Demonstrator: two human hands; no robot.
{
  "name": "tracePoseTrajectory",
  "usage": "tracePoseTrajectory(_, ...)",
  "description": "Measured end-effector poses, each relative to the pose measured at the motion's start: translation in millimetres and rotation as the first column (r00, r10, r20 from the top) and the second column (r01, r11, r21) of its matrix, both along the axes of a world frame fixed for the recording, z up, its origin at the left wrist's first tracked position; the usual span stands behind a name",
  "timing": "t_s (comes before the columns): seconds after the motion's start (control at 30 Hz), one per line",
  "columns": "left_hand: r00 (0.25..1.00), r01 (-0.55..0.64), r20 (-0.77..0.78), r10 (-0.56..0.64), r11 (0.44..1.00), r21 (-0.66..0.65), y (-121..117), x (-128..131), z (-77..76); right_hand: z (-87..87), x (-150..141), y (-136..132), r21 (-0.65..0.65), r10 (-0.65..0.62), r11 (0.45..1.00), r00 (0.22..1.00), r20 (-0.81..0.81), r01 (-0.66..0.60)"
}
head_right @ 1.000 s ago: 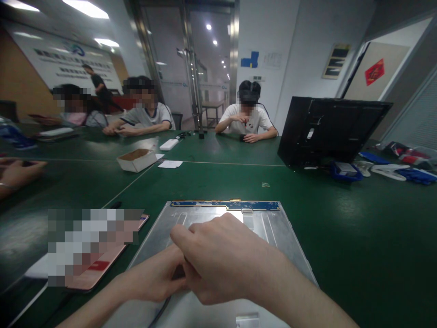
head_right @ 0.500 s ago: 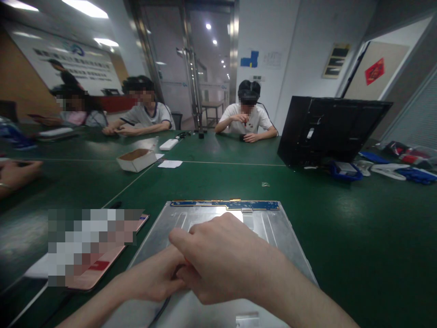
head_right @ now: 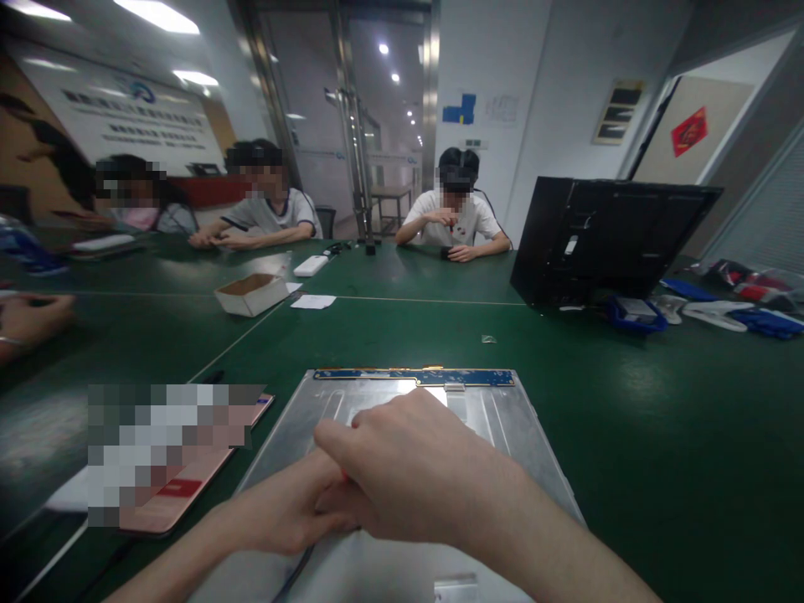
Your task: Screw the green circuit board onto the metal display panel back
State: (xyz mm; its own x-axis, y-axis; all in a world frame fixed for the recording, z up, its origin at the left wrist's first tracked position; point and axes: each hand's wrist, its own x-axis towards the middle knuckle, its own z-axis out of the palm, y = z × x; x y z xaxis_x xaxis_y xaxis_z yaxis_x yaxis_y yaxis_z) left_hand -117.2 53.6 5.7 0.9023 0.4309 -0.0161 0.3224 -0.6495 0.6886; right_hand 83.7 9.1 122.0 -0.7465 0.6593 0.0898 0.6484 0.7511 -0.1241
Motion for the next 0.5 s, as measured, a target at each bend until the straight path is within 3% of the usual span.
tracePoseTrajectory(0.13, 0.998, -0.052, 0.02, 0.053, 0.999, -0.015, -1.0, -1.1, -1.9, 0.3, 0.0, -0.1, 0.014, 0.01, 1.0, 1.0, -0.009, -0.01)
tracePoseTrajectory(0.5, 0.999, -0.043, 0.022, 0.043, 0.999, -0.021, -0.5, -0.7, -0.5, -0.6, -1.3, 0.5, 0.011, -0.01, 1.0, 1.0, 0.008, 0.009)
